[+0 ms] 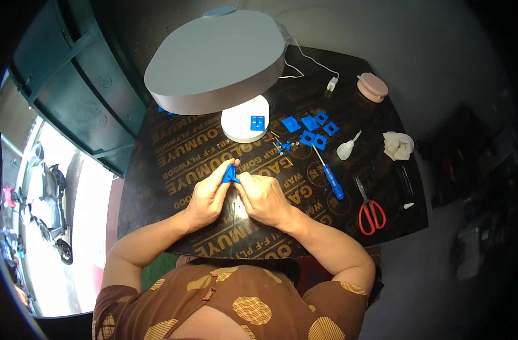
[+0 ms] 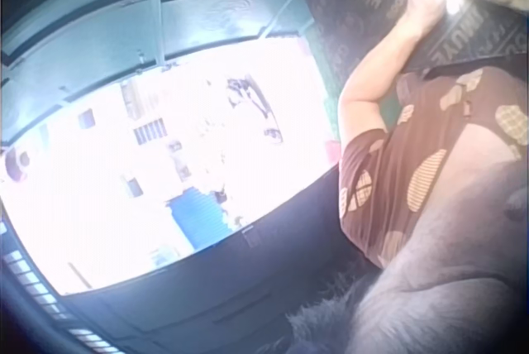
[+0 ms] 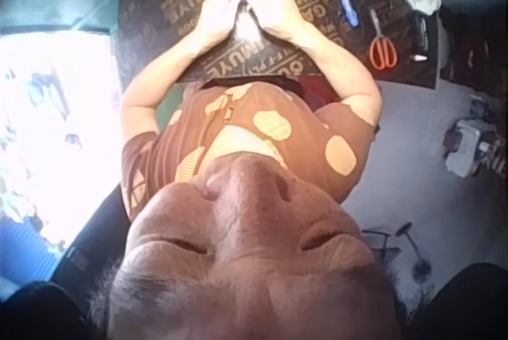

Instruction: The person assembles small plastic components by hand, fitting the plastic parts together and inserting small pins into them.

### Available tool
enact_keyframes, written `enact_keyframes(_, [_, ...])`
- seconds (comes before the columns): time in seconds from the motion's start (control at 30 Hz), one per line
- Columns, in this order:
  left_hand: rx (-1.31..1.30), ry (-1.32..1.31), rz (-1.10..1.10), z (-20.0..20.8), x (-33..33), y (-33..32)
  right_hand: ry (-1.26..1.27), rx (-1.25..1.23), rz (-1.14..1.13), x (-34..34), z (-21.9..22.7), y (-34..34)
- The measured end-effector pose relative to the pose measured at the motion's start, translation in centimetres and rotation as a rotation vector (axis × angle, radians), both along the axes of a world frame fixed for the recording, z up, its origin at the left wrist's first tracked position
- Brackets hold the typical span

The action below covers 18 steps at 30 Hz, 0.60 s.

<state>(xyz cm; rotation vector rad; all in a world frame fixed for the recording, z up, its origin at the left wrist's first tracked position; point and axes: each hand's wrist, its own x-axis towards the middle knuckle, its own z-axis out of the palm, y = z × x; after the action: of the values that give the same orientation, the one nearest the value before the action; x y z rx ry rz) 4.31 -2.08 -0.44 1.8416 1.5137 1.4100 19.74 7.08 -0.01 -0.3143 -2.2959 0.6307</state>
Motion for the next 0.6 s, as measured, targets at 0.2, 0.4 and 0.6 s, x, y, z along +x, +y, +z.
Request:
enact_keyframes(0.2, [-0.017, 0.005, 0.011, -0.1, -0.1, -0.1, -0.018, -0.002, 0.003, 0.0, 0.2, 0.0])
enact_keyframes(0.4, [-0.017, -0.11, -0.001, -0.2, 0.0, 0.2, 0.014, 0.003, -0.011, 0.0, 0.3, 0.0])
enact_keyframes(0.6, [-0.126, -0.178, -0.008, 1.1, -0.2, 0.0, 0.017, 0.017, -0.043, 0.3, 0.6, 0.3])
